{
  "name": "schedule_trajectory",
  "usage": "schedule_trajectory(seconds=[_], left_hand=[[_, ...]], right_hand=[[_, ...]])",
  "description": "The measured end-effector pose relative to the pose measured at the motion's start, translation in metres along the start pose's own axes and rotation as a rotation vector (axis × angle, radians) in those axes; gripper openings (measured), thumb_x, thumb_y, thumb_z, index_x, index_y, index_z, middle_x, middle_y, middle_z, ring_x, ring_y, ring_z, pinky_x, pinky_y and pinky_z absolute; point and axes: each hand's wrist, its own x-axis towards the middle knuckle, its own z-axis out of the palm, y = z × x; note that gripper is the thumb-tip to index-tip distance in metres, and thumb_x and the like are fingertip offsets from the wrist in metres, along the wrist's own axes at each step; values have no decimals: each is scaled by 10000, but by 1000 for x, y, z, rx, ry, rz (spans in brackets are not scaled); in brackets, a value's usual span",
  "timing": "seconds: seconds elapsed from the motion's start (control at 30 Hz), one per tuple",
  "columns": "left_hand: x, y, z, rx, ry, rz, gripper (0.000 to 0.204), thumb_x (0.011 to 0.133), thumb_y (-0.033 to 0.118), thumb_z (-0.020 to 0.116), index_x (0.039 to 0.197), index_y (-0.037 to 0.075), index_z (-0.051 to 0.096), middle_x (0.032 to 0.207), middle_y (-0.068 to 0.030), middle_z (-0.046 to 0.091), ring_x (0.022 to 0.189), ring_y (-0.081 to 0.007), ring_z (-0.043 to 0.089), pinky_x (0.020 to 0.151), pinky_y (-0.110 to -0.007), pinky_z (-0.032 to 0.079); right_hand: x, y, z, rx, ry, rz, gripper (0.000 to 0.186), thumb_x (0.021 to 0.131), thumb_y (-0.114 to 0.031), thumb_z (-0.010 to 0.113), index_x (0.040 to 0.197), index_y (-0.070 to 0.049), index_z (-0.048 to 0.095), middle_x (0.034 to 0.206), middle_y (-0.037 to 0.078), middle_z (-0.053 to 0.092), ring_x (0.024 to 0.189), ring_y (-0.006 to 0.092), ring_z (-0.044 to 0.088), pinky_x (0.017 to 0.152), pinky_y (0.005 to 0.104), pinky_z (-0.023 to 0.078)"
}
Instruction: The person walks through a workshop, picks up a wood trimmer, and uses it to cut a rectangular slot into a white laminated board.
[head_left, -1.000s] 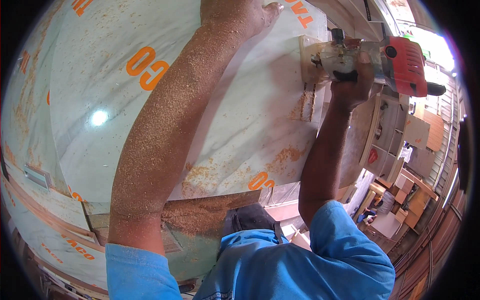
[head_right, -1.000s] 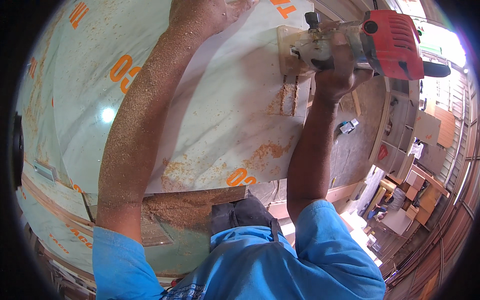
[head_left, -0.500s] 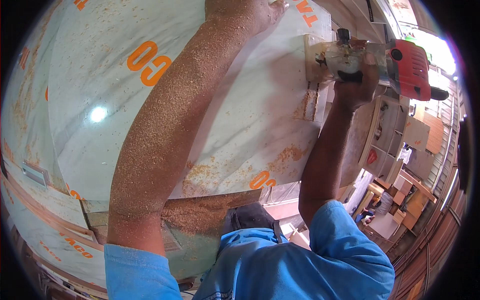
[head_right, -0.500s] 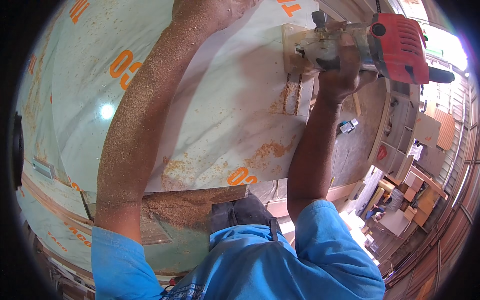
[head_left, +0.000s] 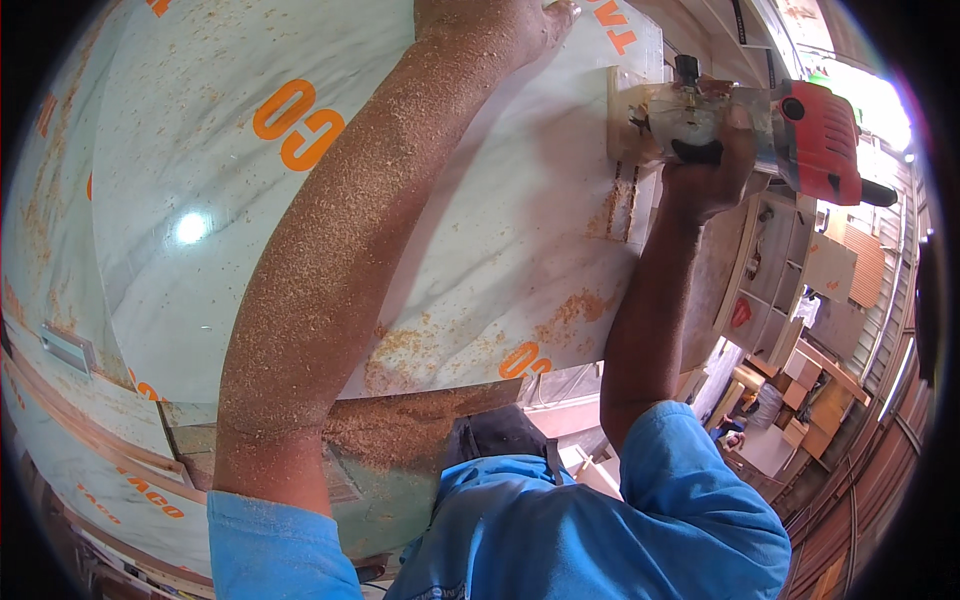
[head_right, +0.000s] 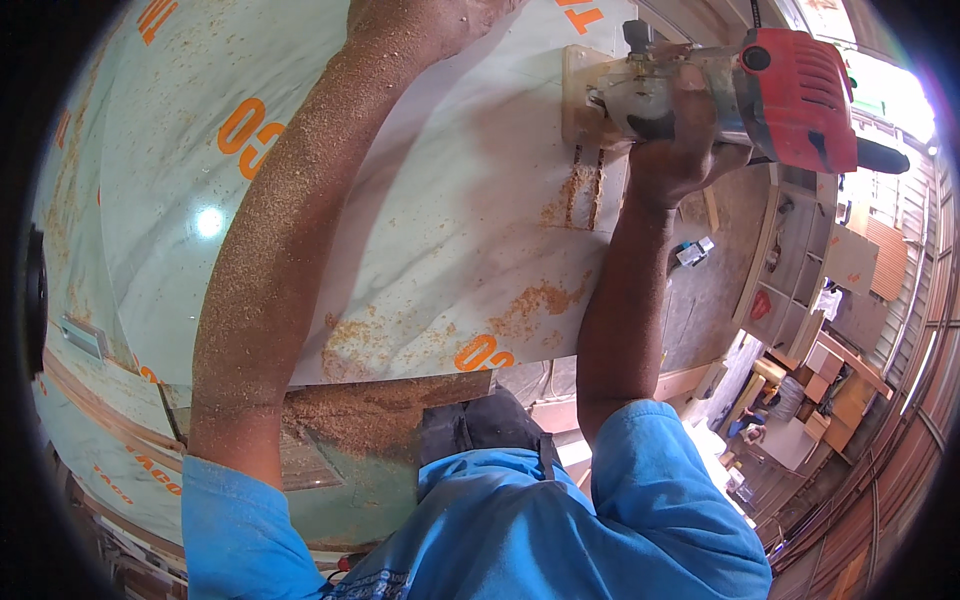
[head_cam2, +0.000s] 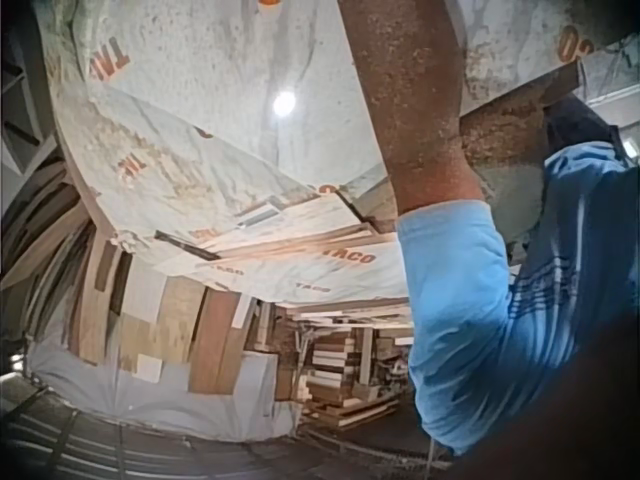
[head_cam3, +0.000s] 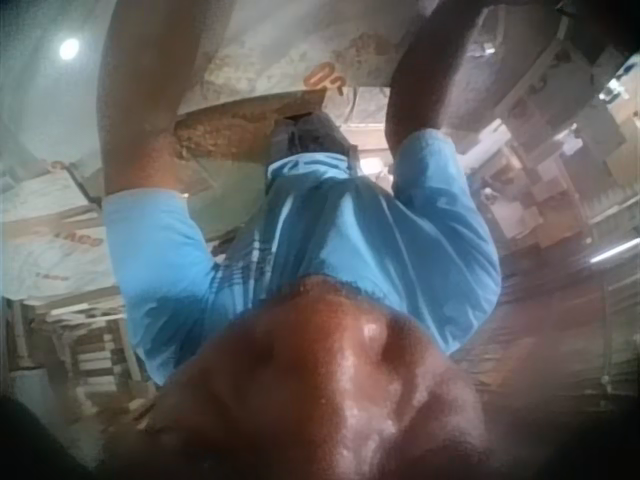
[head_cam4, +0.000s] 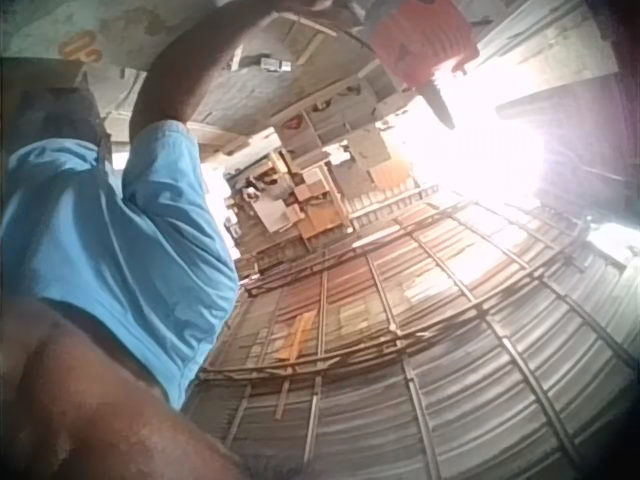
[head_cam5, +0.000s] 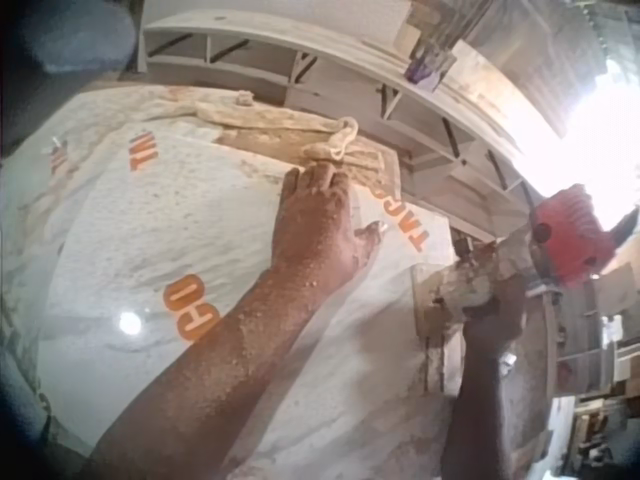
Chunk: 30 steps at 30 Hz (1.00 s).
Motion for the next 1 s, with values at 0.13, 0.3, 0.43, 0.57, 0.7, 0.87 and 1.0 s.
schedule_trajectory(seconds=[0.13,0.3,0.43,0.57,0.7,0.87,1.0], left_hand=[[-2,2,0,7,13,-7,631,785,373,766,1203,-64,588,1285,-233,565,1293,-339,481,1146,-431,304],[-1,-2,2,-10,4,9,623,784,369,766,1192,-68,589,1272,-231,573,1278,-342,491,1138,-432,310],[-1,-2,1,-13,-21,6,641,786,373,760,1209,-74,582,1283,-240,568,1282,-345,488,1144,-434,303],[-5,-2,3,28,26,28,649,790,376,753,1216,-80,577,1284,-245,565,1288,-347,484,1147,-438,298],[-5,-3,6,13,64,41,648,798,372,745,1220,-88,573,1285,-248,564,1288,-344,483,1148,-439,294],[-2,-3,3,5,-13,6,645,800,369,743,1223,-88,573,1291,-247,562,1297,-341,479,1156,-436,288],[-2,-3,7,19,5,25,665,801,382,739,1235,-91,563,1291,-249,563,1301,-341,476,1155,-433,287]], right_hand=[[2,3,7,-146,111,-190,232,945,-62,622,1163,12,600,1129,225,649,1022,335,669,849,446,606],[0,-10,6,-92,79,-112,235,919,-11,652,1148,5,602,1142,230,647,1034,329,669,860,444,607],[-1,-9,6,-61,65,-5,193,941,-23,611,1130,15,603,1133,235,647,1003,340,673,839,446,614],[4,-13,8,-102,32,-77,162,955,-62,570,1089,18,613,1094,220,663,955,302,684,803,416,619],[4,-16,7,9,59,81,169,905,-53,660,1063,-4,627,1062,199,677,954,264,690,799,387,613],[17,-20,1,-338,85,-359,247,857,-122,732,1044,12,640,1037,192,683,906,260,697,781,379,613],[19,-40,14,169,149,164,275,839,-144,698,1019,52,630,994,174,687,849,253,698,753,375,617]])
